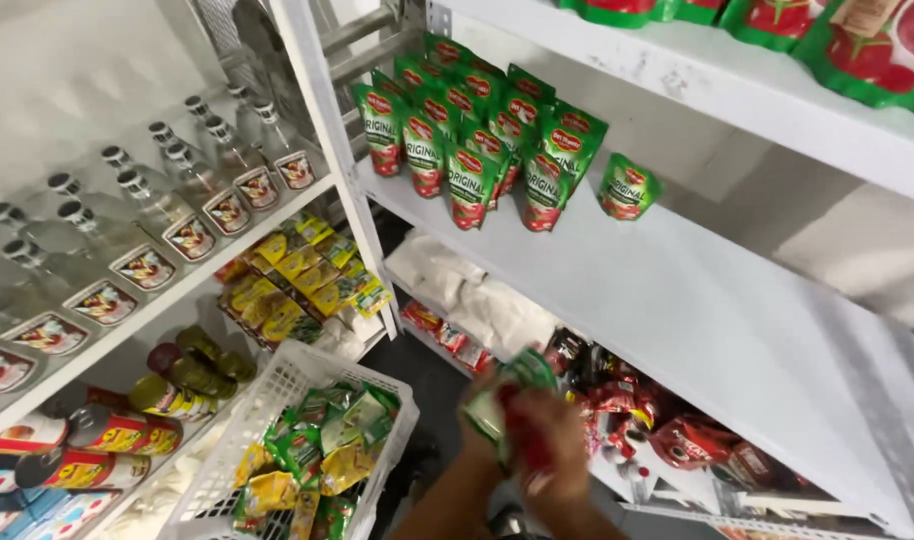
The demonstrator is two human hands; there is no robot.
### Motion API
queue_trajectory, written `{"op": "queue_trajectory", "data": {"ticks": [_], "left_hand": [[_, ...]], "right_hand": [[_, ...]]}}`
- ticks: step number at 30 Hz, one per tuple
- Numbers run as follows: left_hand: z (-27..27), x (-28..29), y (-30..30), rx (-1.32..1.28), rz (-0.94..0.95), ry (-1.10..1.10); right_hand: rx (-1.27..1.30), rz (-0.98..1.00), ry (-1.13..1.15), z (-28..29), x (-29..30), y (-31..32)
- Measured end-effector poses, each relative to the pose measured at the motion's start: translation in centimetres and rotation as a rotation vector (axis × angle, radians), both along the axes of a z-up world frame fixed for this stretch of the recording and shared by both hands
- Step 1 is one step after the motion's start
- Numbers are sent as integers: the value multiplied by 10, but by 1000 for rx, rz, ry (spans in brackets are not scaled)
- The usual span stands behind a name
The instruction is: Wiping down tomato sauce pouches with a rag and organizing them on grocery store shelves.
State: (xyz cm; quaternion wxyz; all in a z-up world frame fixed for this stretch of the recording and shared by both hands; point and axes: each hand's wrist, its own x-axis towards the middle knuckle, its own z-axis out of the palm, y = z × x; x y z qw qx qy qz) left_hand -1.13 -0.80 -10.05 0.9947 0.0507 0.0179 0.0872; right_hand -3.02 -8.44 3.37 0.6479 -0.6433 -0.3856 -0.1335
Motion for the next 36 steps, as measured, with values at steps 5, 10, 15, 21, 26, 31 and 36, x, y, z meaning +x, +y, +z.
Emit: {"op": "queue_trajectory", "data": {"ticks": [5, 10, 15, 21, 26, 31, 36], "left_hand": [[11, -13, 16, -19, 36, -50], [50, -7, 11, -64, 111, -102], [118, -14, -19, 134, 72, 129], [90, -4, -17, 93, 41, 190], [98, -13, -22, 44, 9, -85], [65, -10, 5, 137, 192, 109], [104, -30, 9, -476, 74, -28]], "right_hand": [[-482, -13, -198, -24, -9, -34], [-653, -9, -84, 10, 8, -43], [-305, -88, 267, 36, 10, -33], [-267, 15, 81, 26, 19, -47], [-277, 13, -65, 49, 12, -30], [-379, 94, 156, 17, 10, -49], [-585, 113, 245, 43, 6, -42]]}}
